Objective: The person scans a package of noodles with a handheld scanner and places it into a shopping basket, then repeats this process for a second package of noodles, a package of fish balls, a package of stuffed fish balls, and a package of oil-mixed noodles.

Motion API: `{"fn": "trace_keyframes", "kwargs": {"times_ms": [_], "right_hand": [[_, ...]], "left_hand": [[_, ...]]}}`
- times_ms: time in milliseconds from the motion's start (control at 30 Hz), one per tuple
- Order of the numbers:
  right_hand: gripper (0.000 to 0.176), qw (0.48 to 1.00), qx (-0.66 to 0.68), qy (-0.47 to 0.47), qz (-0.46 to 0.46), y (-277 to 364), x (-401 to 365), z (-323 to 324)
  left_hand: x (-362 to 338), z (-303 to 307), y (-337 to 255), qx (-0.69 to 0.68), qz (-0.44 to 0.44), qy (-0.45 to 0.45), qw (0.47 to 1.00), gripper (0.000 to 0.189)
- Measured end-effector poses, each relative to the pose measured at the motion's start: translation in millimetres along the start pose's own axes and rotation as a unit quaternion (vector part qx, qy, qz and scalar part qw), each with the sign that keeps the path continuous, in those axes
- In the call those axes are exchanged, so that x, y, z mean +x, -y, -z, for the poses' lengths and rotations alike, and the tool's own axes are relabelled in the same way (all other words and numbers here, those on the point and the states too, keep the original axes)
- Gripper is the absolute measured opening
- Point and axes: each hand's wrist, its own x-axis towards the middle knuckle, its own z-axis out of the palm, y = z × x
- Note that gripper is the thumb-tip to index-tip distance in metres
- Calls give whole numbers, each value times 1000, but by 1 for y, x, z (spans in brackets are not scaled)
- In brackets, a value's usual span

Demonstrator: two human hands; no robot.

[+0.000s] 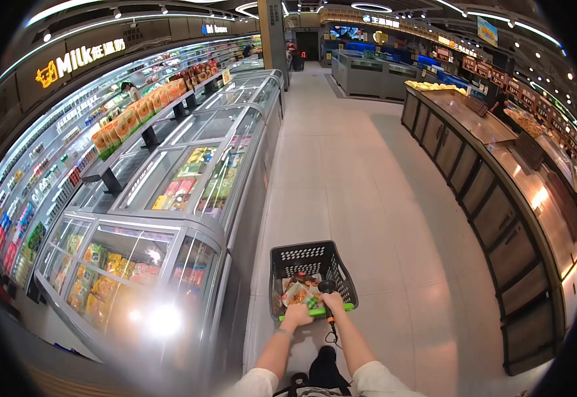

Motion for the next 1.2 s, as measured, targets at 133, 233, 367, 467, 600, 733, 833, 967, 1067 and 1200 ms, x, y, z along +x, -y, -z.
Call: {"fn": "trace_keyframes", "kwargs": {"times_ms": [133, 233, 367, 467, 600, 733, 833, 967, 1067, 1200], "right_hand": [[27, 999, -9, 28, -19, 38, 51, -13], [33, 996, -42, 66, -39, 92, 57, 5], [35, 996, -57, 71, -11, 101, 123, -27], [47, 983, -73, 168, -4, 115, 165, -30], [21, 991, -62, 118, 22, 144, 202, -48], [18, 993, -29, 112, 19, 182, 224, -48], [22, 988, -60, 144, 18, 195, 262, -61], [23, 990, -41, 136, 22, 237, 281, -61], [22, 993, -30, 106, 46, 257, 302, -73], [33, 990, 6, 127, 55, 280, 352, -92]], "left_hand": [[55, 11, 23, 18, 10, 9, 1000, 34], [91, 26, 37, 25, 7, -1, 1000, 35], [137, 37, 57, 42, 36, -17, 998, 34], [175, 53, 71, 46, 19, 3, 999, 34], [215, 62, 90, 52, 37, -2, 998, 32], [257, 75, 111, 55, 68, -5, 996, 32], [290, 86, 124, 53, 62, -4, 997, 31], [323, 109, 141, 50, 66, -8, 997, 30], [351, 128, 155, 63, 54, -1, 997, 30], [398, 138, 184, 68, 19, -41, 997, 26]]}}
